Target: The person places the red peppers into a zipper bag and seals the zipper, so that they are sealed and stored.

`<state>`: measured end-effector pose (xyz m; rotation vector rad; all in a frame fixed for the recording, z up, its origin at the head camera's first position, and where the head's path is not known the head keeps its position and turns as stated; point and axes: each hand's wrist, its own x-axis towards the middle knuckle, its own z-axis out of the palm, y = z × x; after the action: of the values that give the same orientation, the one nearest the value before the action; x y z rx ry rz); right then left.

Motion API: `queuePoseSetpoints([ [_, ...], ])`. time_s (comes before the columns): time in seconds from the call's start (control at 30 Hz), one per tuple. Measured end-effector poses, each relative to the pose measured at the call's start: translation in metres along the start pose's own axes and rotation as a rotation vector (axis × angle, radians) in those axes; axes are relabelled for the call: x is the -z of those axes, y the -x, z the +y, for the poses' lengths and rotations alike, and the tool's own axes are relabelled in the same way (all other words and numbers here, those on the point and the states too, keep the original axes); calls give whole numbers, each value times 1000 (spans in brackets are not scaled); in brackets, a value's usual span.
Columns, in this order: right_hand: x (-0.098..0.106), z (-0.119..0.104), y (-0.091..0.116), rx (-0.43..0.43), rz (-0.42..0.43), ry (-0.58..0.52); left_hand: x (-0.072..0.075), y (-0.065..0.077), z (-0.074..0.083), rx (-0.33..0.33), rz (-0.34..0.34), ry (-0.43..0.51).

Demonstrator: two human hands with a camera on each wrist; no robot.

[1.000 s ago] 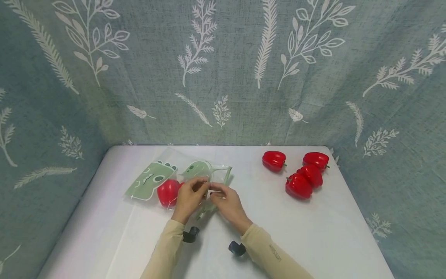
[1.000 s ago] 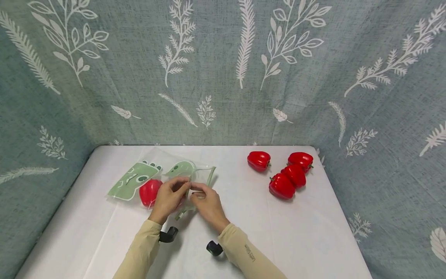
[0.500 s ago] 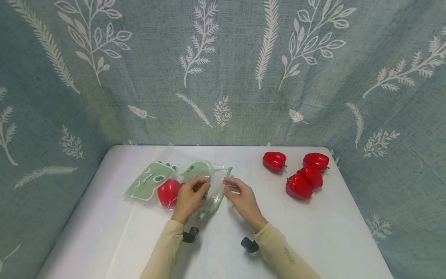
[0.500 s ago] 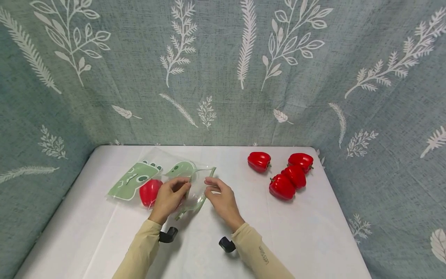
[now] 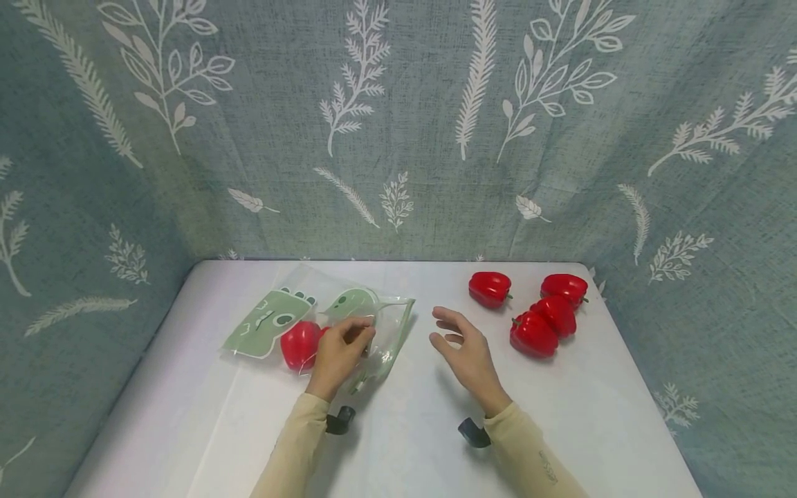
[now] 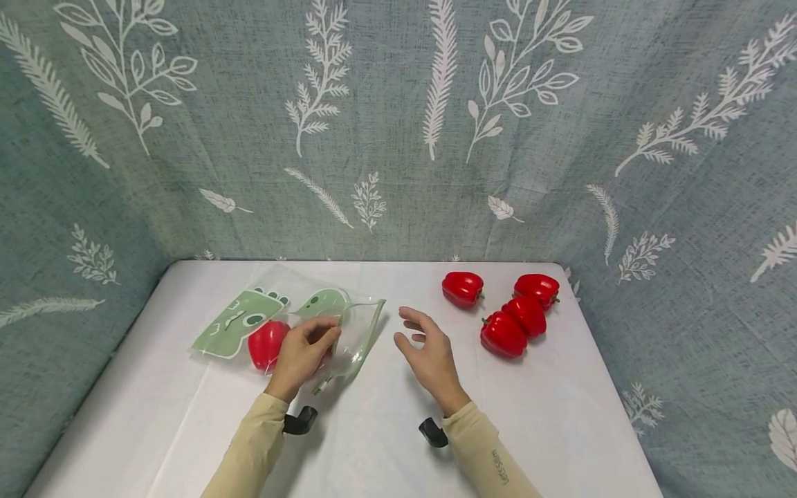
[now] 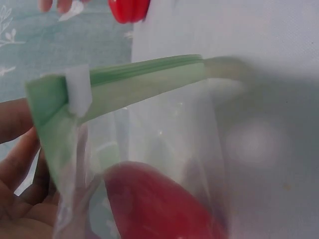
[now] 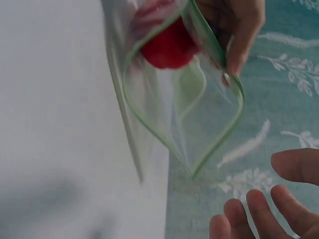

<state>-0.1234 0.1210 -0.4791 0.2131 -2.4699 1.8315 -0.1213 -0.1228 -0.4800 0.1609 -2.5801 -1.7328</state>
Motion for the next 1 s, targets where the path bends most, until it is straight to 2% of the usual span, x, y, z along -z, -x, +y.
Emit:
queuePoseSetpoints([
  [0.2,22,0,1,13,34,95,-1,-1,-1,7,1,6],
  [0.5,52,4,3,-36,83,176,-1,-1,-1,0,-2,13],
  [1.0,103,16,7,7,218,336,0,1,1,11,1,5],
])
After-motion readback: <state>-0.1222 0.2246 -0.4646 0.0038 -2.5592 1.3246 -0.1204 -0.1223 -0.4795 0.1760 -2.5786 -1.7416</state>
